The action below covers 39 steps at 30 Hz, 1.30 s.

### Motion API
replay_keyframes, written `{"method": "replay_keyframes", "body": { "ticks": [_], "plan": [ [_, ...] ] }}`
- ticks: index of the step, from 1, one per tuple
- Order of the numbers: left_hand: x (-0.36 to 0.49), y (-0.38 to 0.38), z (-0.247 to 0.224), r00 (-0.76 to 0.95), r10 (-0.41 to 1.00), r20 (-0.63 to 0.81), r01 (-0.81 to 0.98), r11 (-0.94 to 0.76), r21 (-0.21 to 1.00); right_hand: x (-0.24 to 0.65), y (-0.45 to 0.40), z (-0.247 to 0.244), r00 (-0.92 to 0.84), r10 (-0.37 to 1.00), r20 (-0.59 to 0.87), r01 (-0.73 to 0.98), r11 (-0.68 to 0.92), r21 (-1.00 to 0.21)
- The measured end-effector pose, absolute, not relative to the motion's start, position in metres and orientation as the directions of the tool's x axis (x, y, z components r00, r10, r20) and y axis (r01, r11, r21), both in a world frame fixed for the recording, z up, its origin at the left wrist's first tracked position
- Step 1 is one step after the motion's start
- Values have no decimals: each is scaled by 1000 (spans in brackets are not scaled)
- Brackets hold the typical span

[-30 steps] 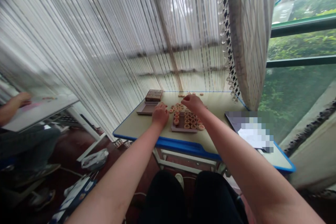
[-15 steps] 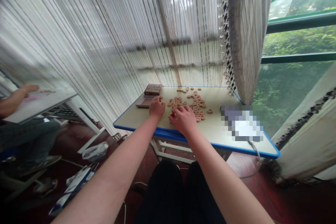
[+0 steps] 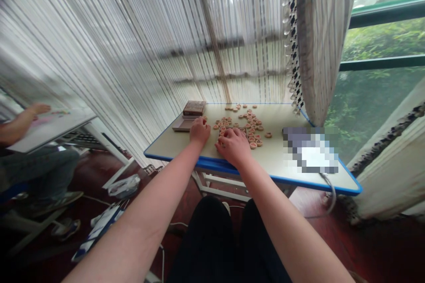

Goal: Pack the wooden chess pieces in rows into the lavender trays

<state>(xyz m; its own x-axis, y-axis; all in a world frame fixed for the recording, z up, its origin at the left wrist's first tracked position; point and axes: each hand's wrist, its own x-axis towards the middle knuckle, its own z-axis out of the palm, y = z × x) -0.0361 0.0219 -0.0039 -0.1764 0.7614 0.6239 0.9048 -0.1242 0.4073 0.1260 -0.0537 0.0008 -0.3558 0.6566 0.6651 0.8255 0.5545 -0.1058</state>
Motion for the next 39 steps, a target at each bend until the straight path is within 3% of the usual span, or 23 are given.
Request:
{"method": "replay_keyframes", "body": {
  "ticks": [5, 15, 39],
  "plan": [
    [-36, 22, -4, -172, 772, 612, 907, -118, 403, 128, -56, 1, -311, 669, 675, 814, 554, -174],
    [-38, 26, -6, -152, 773, 616, 923, -112, 368, 129, -54, -2, -385, 678, 627, 775, 606, -179],
    [-29, 20, -4, -6, 803, 596, 974, -131, 185, 129, -62, 5, -453, 667, 592, 786, 612, -89]
  ]
}}
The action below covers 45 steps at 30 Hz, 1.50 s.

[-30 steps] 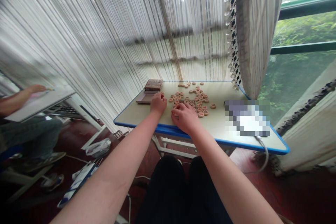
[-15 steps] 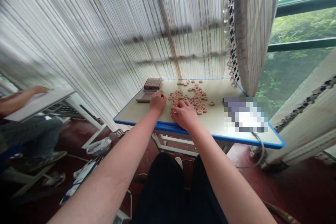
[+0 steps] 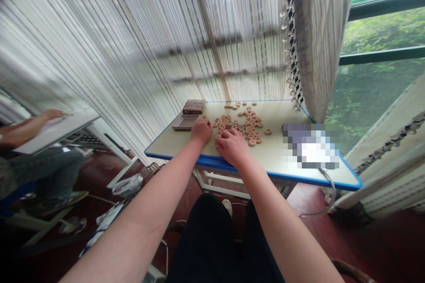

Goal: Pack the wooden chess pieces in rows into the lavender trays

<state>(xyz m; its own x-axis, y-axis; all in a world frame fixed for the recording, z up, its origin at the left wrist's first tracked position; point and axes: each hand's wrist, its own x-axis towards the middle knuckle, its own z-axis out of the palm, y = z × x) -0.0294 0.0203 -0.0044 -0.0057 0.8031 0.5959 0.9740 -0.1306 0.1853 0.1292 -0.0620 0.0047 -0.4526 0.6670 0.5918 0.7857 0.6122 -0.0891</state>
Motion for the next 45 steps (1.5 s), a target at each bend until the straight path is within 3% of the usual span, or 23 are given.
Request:
{"method": "replay_keyframes", "body": {
  "ticks": [16, 21, 45],
  "plan": [
    [-31, 22, -7, 16, 809, 587, 979, -131, 154, 129, -58, 2, -454, 672, 585, 783, 614, -98],
    [-32, 23, -9, 16, 795, 607, 979, -136, 152, 129, -63, 3, -375, 691, 618, 828, 549, -111],
    [-31, 20, -4, -37, 822, 568, 969, -109, 221, 130, -68, 6, -278, 731, 623, 887, 444, -126]
  ]
}}
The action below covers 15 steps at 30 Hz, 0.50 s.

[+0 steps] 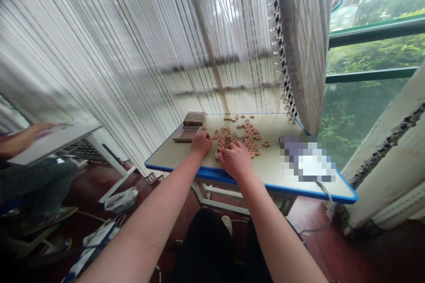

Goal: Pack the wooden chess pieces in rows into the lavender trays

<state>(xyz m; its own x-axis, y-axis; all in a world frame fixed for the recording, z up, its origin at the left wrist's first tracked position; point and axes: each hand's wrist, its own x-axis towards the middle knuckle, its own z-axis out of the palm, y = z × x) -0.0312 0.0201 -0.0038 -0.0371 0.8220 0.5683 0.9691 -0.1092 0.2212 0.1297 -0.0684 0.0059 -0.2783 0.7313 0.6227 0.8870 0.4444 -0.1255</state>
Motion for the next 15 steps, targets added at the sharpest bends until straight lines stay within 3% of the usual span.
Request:
{"method": "replay_keyframes", "body": {
  "ticks": [15],
  "plan": [
    [-31, 20, -4, -55, 833, 551, 970, -86, 226, 131, -68, 4, -271, 740, 615, 871, 460, -170]
  ]
}}
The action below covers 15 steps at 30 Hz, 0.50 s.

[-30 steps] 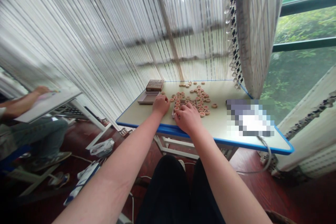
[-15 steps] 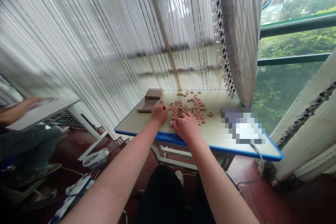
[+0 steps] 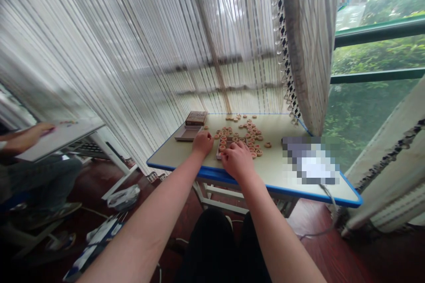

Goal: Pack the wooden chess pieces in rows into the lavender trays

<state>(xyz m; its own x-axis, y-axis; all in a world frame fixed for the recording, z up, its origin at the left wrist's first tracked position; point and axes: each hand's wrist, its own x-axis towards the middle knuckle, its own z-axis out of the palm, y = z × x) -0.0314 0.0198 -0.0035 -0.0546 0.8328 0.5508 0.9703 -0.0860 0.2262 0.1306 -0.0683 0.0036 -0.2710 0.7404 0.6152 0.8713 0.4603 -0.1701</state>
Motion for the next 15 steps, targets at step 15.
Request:
{"method": "replay_keyframes", "body": {
  "ticks": [15],
  "plan": [
    [-24, 25, -2, 84, 867, 491, 977, -169, 131, 207, 33, 39, 19, 839, 545, 835, 286, -470]
  ]
}}
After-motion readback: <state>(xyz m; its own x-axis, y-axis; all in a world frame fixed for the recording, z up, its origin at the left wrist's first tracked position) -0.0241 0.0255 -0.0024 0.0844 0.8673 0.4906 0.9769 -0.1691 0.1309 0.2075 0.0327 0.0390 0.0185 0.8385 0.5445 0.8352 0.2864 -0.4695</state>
